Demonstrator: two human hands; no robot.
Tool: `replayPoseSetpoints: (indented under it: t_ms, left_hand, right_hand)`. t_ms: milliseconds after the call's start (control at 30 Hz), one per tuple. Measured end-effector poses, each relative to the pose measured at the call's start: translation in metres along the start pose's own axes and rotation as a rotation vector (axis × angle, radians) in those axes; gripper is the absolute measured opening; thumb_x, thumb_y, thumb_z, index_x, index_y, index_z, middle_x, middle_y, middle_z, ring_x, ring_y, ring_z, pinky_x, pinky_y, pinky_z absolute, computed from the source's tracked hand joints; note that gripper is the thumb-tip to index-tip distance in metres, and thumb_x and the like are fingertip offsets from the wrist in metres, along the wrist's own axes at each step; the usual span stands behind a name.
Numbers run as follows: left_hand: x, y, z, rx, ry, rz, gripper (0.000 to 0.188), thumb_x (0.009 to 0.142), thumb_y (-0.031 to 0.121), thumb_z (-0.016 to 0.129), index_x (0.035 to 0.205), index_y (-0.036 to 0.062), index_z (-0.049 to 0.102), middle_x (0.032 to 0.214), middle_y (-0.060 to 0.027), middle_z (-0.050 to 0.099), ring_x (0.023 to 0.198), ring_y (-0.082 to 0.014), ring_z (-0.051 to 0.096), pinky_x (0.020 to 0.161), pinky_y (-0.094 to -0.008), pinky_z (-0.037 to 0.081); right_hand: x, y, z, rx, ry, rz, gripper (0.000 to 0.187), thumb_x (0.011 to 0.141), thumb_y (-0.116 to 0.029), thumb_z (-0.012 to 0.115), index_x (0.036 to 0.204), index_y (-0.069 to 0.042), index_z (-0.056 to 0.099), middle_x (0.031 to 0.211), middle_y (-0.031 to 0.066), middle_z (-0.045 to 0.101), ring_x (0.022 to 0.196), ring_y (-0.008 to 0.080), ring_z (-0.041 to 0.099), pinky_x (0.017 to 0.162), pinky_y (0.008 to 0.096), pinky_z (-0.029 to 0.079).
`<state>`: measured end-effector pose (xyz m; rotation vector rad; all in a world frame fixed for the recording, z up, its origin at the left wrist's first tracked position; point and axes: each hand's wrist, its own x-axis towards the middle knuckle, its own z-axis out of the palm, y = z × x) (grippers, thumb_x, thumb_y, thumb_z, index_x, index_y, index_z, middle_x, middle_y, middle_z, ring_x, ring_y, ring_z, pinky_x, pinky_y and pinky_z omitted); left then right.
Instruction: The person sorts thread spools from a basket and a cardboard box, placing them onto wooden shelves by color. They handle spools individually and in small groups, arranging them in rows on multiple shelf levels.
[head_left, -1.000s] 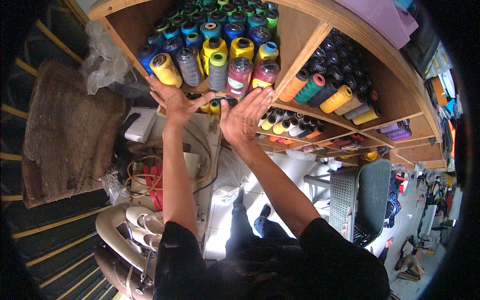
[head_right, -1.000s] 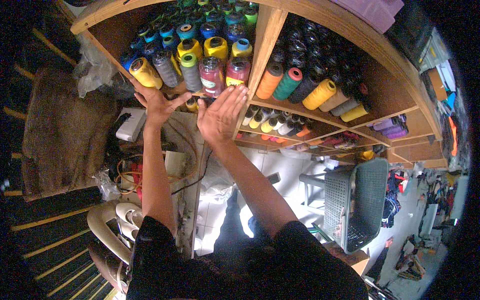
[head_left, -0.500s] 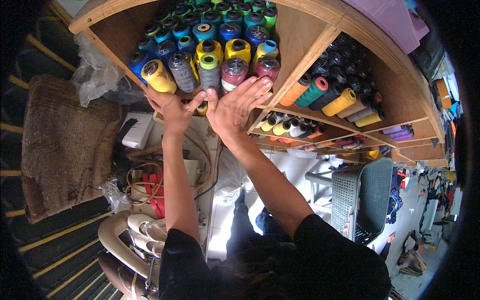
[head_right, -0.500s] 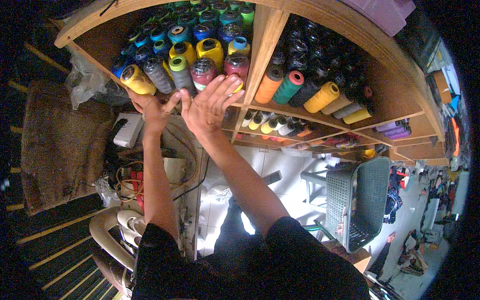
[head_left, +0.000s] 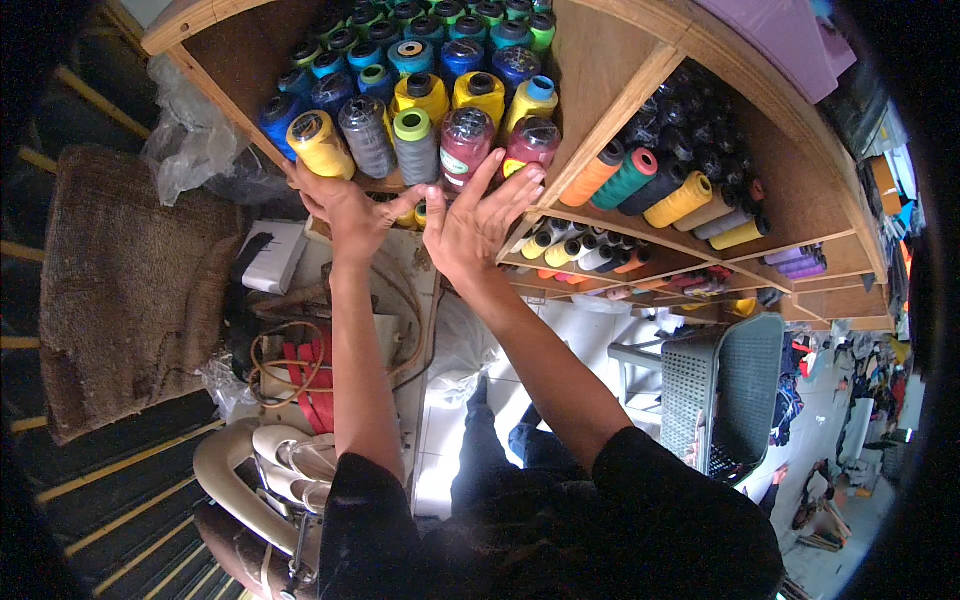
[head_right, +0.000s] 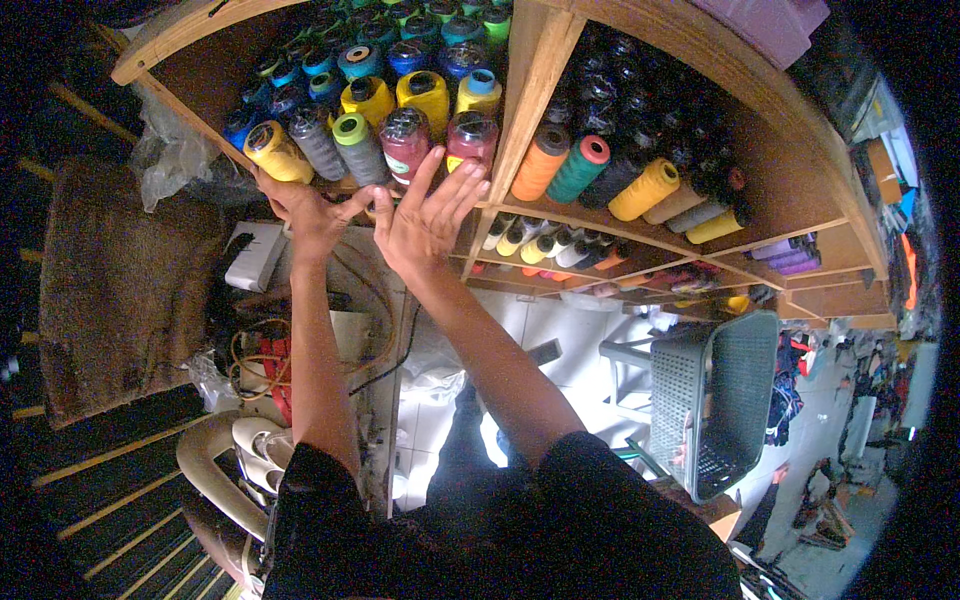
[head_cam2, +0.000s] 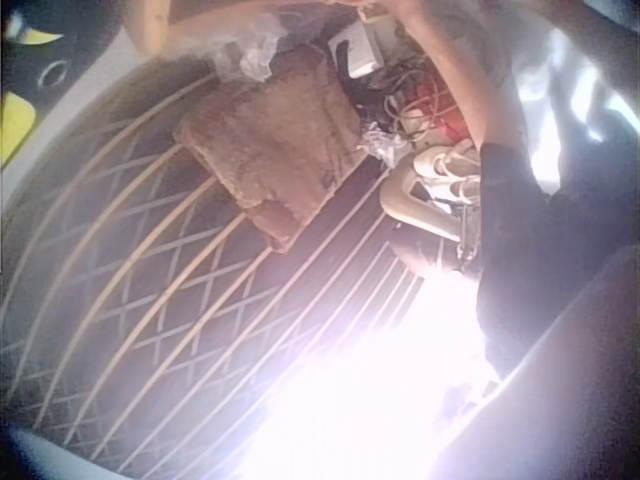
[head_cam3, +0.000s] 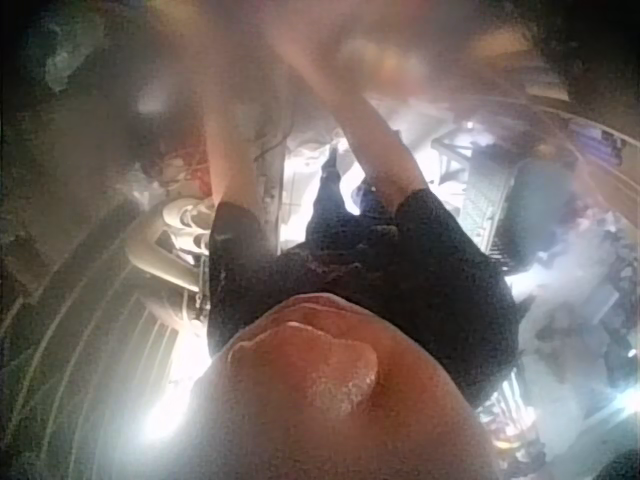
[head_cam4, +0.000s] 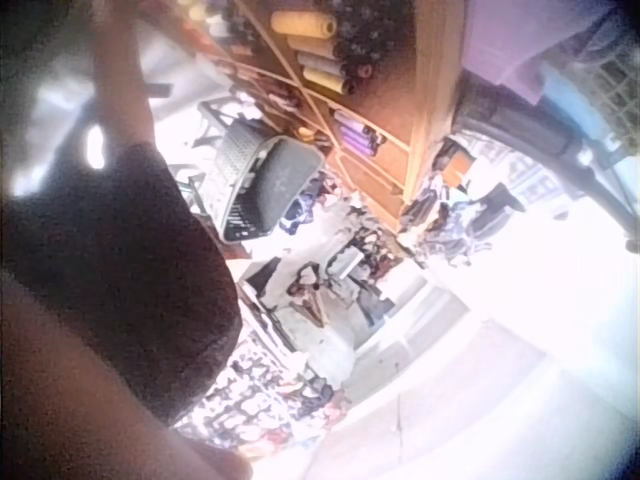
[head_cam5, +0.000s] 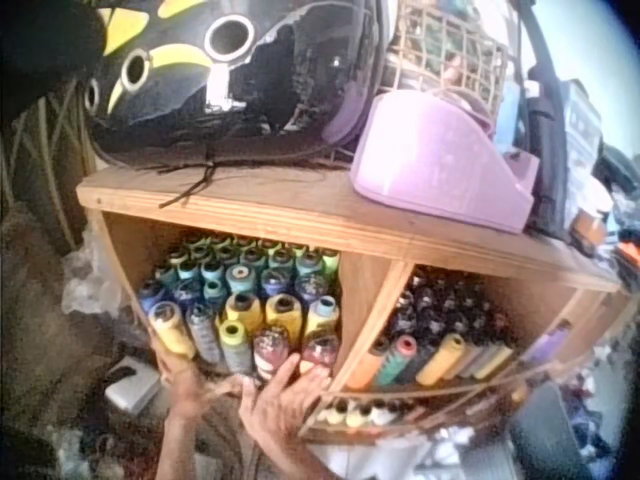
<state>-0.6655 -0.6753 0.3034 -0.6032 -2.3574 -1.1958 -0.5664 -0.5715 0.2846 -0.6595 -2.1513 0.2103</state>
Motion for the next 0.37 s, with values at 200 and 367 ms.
replayPoseSetpoints:
  t_ms: [200,367]
  left_hand:
    - [-0.001,-0.013,0.005,0.124,0.039,0.074,0.159,0.045,0.058,0.096,0.149,-0.0052,-0.006,0.148,-0.0229,0.021,0.137,-0.0361,0.027,0.117,-0.0449,0.020]
    - [-0.006,-0.028,0.013,-0.001,0.012,0.083,0.157,0.048,0.057,0.096,0.150,-0.0045,-0.006,0.148,-0.0210,0.022,0.137,-0.0330,0.027,0.116,-0.0445,0.022]
  right_hand:
    - [-0.001,0.006,0.016,-0.114,0.059,-0.038,0.078,0.099,-0.045,0.050,0.154,0.003,0.022,0.152,0.0463,-0.003,0.142,0.0643,-0.001,0.113,0.0726,0.004]
    - [-0.001,0.005,0.023,-0.098,0.100,-0.058,0.078,0.099,-0.045,0.051,0.153,0.003,0.023,0.152,0.0464,-0.001,0.142,0.0647,0.001,0.113,0.0743,0.005]
